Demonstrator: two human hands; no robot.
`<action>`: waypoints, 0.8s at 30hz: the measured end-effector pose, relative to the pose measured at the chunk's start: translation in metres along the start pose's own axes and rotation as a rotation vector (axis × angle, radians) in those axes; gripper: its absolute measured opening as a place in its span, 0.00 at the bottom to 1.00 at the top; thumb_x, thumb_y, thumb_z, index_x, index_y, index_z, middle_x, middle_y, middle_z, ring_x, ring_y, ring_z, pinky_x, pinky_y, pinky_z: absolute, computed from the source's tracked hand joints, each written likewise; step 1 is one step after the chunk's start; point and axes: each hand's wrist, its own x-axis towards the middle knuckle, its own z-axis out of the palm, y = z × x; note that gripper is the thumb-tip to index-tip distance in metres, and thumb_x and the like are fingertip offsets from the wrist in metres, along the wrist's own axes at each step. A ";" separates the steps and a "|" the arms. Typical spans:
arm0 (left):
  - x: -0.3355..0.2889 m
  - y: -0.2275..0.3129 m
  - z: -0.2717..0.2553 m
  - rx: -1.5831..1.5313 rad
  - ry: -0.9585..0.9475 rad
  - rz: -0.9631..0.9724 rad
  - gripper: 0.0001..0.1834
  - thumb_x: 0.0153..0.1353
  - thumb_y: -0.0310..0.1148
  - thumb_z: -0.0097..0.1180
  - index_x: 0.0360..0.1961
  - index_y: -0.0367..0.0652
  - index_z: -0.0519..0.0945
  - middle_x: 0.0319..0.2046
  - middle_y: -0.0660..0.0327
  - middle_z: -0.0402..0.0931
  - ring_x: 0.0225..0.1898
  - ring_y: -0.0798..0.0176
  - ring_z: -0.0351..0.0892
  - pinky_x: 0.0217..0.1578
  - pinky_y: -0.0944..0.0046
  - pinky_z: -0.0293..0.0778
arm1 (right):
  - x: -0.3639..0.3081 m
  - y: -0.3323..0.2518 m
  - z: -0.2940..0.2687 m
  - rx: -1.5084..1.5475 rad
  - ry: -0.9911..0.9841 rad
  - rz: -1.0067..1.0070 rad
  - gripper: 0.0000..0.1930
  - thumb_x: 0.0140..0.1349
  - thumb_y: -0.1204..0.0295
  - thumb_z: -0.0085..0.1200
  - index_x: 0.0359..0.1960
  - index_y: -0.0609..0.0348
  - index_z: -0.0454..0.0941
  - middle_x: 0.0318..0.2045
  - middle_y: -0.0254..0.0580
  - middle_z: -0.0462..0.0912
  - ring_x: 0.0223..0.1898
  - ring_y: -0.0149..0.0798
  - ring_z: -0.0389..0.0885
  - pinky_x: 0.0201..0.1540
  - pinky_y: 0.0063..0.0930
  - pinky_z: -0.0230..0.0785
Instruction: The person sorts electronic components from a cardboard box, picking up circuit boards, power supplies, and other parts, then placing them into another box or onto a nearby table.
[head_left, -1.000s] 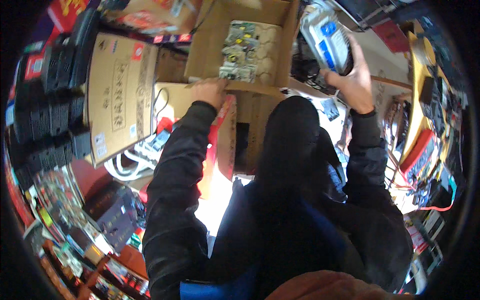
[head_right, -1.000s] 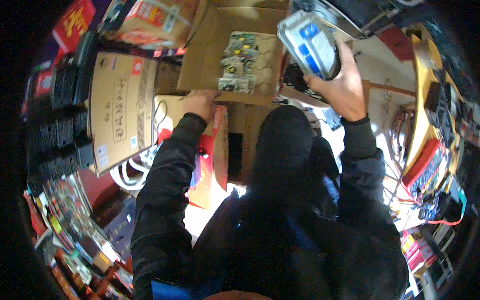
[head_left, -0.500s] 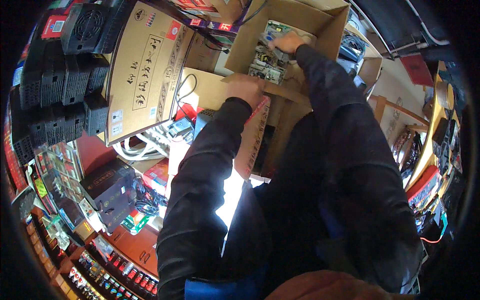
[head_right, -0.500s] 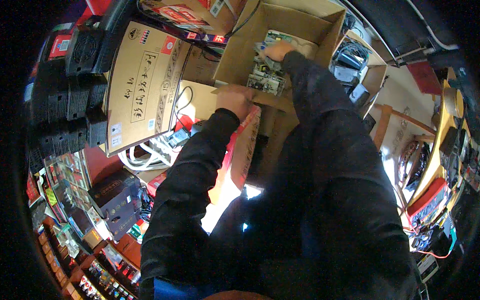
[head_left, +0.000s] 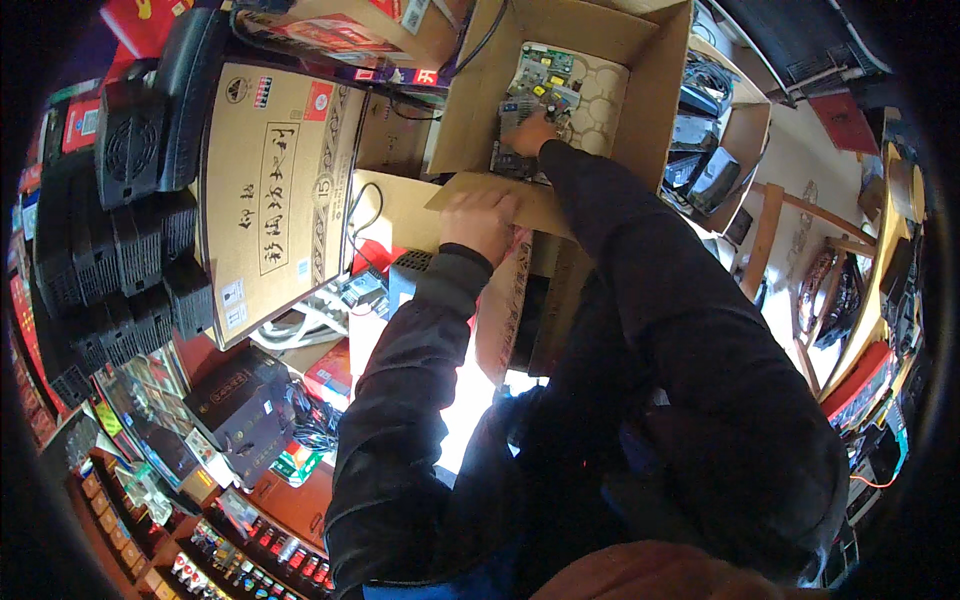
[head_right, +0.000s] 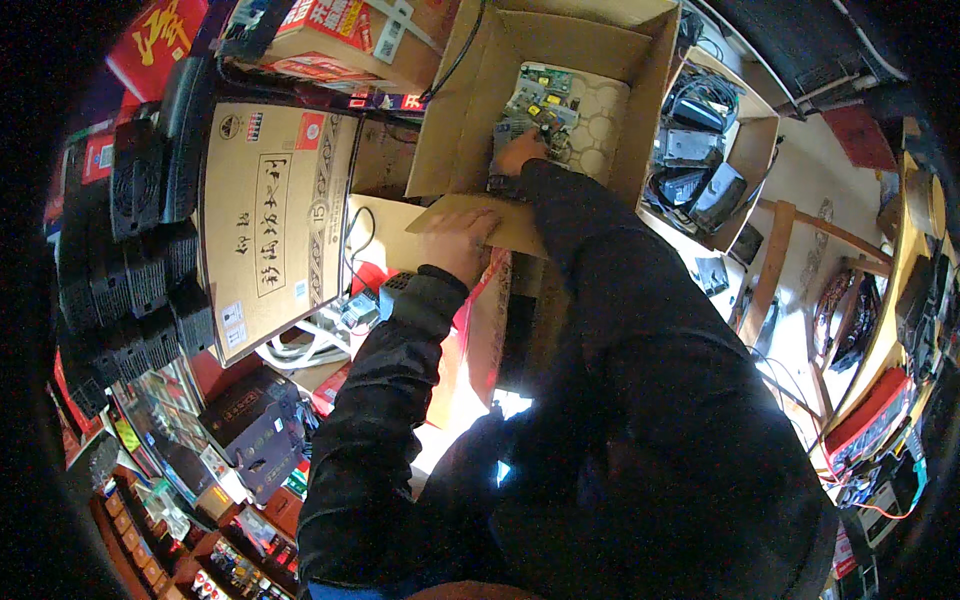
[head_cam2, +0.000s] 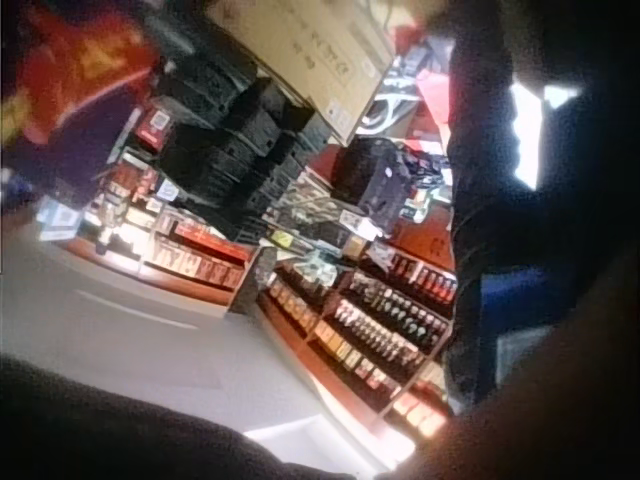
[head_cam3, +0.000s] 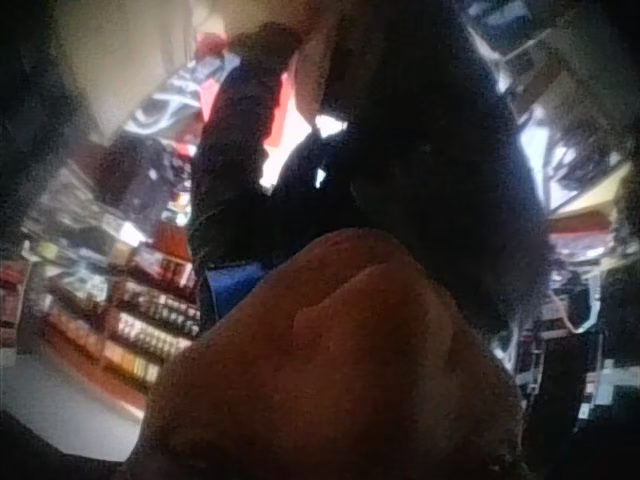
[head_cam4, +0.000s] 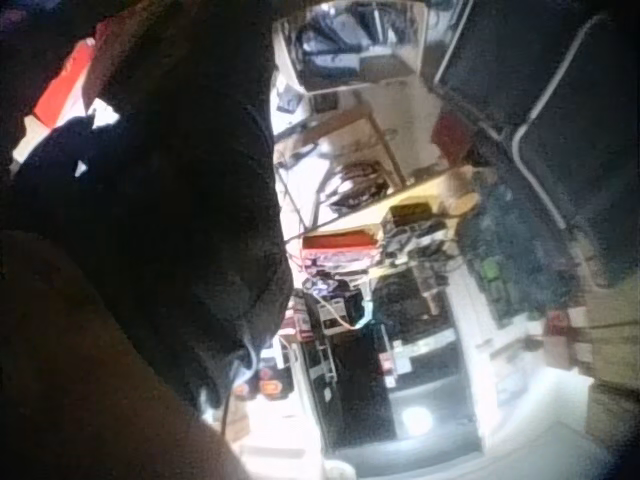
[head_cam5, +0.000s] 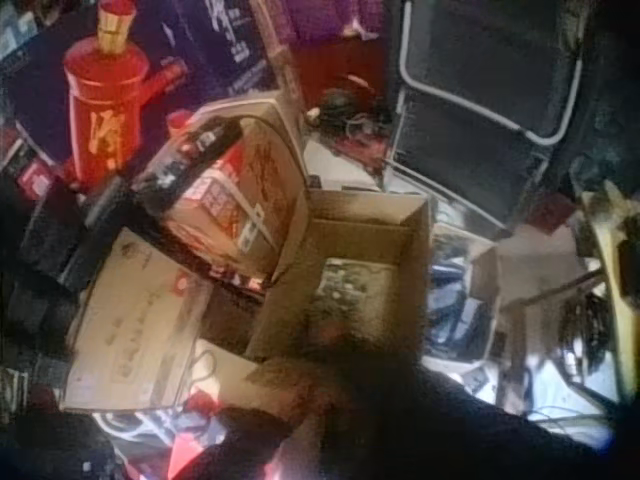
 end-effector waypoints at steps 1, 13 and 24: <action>0.000 0.000 0.002 0.016 0.011 0.006 0.16 0.50 0.44 0.69 0.40 0.54 0.85 0.39 0.64 0.84 0.42 0.55 0.83 0.45 0.53 0.75 | 0.000 0.002 0.000 -0.141 0.009 -0.105 0.40 0.64 0.48 0.54 0.63 0.77 0.68 0.56 0.76 0.75 0.57 0.65 0.77 0.61 0.50 0.70; 0.001 -0.010 -0.003 0.017 -0.094 0.010 0.22 0.47 0.31 0.65 0.47 0.51 0.85 0.41 0.55 0.85 0.45 0.48 0.83 0.49 0.49 0.77 | -0.197 -0.004 -0.174 0.659 0.324 -0.875 0.25 0.69 0.60 0.56 0.59 0.70 0.76 0.45 0.55 0.87 0.44 0.48 0.88 0.50 0.36 0.79; 0.017 0.007 -0.026 0.028 -0.139 0.020 0.20 0.49 0.27 0.66 0.46 0.49 0.86 0.42 0.53 0.85 0.46 0.45 0.84 0.49 0.52 0.79 | -0.200 0.323 -0.103 1.126 0.704 0.238 0.11 0.65 0.73 0.55 0.46 0.65 0.82 0.37 0.45 0.87 0.38 0.41 0.88 0.44 0.33 0.82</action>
